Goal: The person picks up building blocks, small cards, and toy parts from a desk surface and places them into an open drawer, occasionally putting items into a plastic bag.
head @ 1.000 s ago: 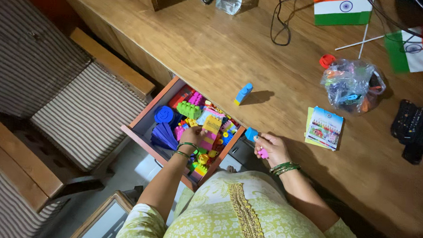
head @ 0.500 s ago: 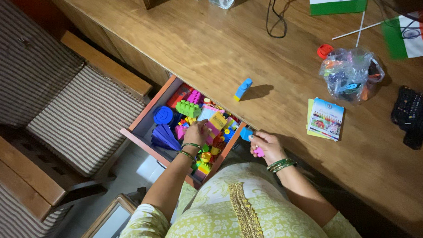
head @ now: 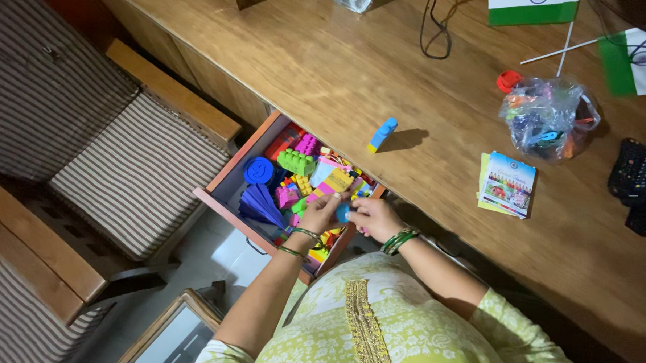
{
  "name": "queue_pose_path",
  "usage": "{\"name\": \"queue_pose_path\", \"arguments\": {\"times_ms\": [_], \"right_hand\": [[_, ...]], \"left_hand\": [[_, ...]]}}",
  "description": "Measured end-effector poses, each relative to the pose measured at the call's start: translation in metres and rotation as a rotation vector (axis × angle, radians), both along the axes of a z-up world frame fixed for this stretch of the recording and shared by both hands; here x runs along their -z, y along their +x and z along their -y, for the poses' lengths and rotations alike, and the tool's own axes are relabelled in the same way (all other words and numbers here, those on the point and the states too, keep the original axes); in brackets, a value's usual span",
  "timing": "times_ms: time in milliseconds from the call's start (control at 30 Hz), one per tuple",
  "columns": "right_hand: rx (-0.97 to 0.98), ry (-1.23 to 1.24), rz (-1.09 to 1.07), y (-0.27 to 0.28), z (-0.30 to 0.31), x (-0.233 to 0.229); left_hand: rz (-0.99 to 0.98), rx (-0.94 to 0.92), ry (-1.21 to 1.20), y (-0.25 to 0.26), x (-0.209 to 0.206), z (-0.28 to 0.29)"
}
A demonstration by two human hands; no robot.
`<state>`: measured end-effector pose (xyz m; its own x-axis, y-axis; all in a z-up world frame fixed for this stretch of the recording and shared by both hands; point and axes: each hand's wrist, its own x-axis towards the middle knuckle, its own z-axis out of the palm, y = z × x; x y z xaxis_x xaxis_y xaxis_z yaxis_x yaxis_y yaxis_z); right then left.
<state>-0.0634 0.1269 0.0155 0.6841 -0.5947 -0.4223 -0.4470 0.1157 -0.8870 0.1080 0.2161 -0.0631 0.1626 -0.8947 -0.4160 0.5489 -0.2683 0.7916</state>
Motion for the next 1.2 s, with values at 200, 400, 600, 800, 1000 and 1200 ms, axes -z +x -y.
{"name": "queue_pose_path", "arguments": {"times_ms": [200,400,600,800,1000,1200], "right_hand": [[-0.038,-0.062,0.054,0.011,-0.005,0.004],[0.2,0.155,0.09,0.009,0.023,0.032],[0.197,0.24,0.143,0.018,0.041,0.04],[0.166,0.086,0.139,0.026,0.044,0.044],[0.075,0.072,0.062,0.033,0.035,0.017],[0.235,0.112,0.137,0.032,0.059,0.057]], "left_hand": [[-0.335,-0.068,0.051,0.0,0.016,-0.003],[-0.376,-0.029,0.054,0.001,-0.009,-0.009],[-0.455,-0.074,-0.014,-0.004,-0.004,-0.001],[-0.489,-0.181,-0.027,-0.001,0.024,0.004],[-0.524,-0.204,-0.024,0.0,0.031,0.006],[-0.534,-0.197,-0.074,0.005,0.033,0.008]]}}
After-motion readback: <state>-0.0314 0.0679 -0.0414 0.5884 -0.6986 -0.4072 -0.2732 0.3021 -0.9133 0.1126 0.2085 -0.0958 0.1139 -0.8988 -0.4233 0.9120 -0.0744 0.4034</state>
